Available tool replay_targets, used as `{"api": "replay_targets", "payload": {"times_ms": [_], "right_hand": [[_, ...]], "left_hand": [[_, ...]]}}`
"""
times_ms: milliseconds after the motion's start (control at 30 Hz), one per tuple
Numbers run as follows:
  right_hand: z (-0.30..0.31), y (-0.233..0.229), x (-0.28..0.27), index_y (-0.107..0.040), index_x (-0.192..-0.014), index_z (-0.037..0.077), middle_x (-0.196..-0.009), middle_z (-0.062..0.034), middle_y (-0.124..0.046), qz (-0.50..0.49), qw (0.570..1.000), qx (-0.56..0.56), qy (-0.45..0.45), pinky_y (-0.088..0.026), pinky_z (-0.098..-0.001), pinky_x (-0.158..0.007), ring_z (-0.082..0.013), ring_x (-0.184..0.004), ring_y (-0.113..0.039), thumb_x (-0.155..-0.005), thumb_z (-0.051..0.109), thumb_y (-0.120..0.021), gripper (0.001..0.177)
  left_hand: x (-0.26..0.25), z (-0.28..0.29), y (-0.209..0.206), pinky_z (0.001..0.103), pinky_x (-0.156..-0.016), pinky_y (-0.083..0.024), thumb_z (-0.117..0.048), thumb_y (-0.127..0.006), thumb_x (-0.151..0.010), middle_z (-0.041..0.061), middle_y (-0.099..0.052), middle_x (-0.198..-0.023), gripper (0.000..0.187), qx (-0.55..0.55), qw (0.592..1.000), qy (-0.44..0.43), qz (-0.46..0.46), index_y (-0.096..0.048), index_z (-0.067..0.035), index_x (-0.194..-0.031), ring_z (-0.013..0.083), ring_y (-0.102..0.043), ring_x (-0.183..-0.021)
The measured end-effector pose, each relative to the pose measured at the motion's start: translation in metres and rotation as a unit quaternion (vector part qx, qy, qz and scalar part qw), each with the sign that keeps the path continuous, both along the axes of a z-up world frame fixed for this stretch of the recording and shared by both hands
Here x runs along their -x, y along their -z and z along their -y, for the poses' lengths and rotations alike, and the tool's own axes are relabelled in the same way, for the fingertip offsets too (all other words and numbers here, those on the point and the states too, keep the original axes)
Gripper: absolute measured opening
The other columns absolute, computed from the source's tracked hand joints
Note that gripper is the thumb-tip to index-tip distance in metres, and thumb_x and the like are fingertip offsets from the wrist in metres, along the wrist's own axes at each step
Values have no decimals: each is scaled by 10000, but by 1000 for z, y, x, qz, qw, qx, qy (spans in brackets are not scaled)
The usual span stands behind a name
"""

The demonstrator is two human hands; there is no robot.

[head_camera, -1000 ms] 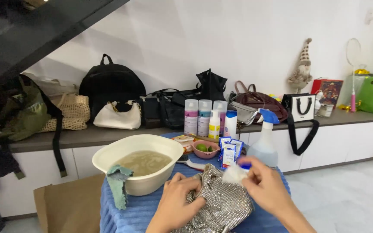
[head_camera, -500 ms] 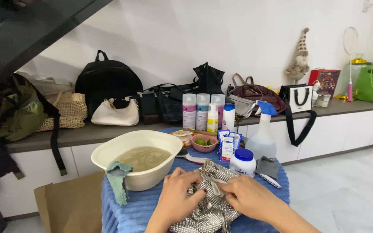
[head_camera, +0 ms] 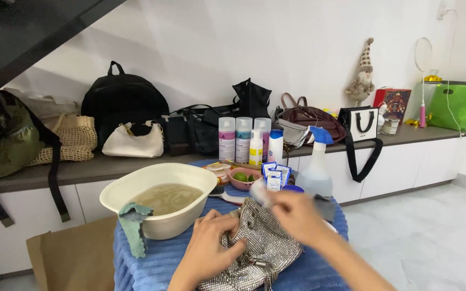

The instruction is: Cleaning a silver mesh handbag using a cloth, cleaning solution, and a bowl of water.

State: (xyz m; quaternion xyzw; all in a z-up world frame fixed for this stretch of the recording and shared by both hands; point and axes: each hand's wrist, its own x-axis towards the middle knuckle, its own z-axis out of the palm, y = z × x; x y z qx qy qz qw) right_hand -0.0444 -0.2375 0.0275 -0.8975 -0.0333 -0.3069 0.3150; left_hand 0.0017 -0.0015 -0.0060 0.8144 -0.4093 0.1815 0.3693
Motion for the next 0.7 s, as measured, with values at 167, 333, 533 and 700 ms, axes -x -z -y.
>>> {"api": "replay_targets", "payload": {"times_ms": [167,333,533,700], "right_hand": [[-1,27,-12,-728,-1048,50,-919,-90,-765,-55,980,187,-26,-558,-394,-721,-276,-758,-709,-817,111,-579,281],[49,34,12,-715,-771,106,-816,-61,-763,-221,951,208,62,-583,-367,-742,-248,-740,-721,-825,169,-578,160],[75,30,51,-877,-957,203,-658,62,-741,-310,941,60,125,-455,-212,-580,-56,-554,-562,-878,198,-635,255],[68,35,48,-878,-1060,-17,-602,-126,-714,-92,965,-192,150,-360,-273,-522,-168,-536,-520,-883,87,-654,304]], "left_hand": [[-4,1,0,304,-917,-382,-304,-745,-764,-86,-617,-724,207,-20,999,-20,-28,-591,-177,-712,101,-564,-861],[-5,2,1,293,-943,-388,-305,-733,-777,-83,-611,-707,206,-26,998,-30,-58,-588,-179,-702,88,-587,-866],[-8,1,4,322,-955,-438,-314,-741,-801,-70,-637,-707,215,8,997,-26,-77,-612,-168,-710,113,-609,-851],[2,0,-2,426,-1015,-443,-454,-847,-798,-63,-653,-1177,338,28,990,-101,-93,-663,-255,-999,145,-609,-1156]]}}
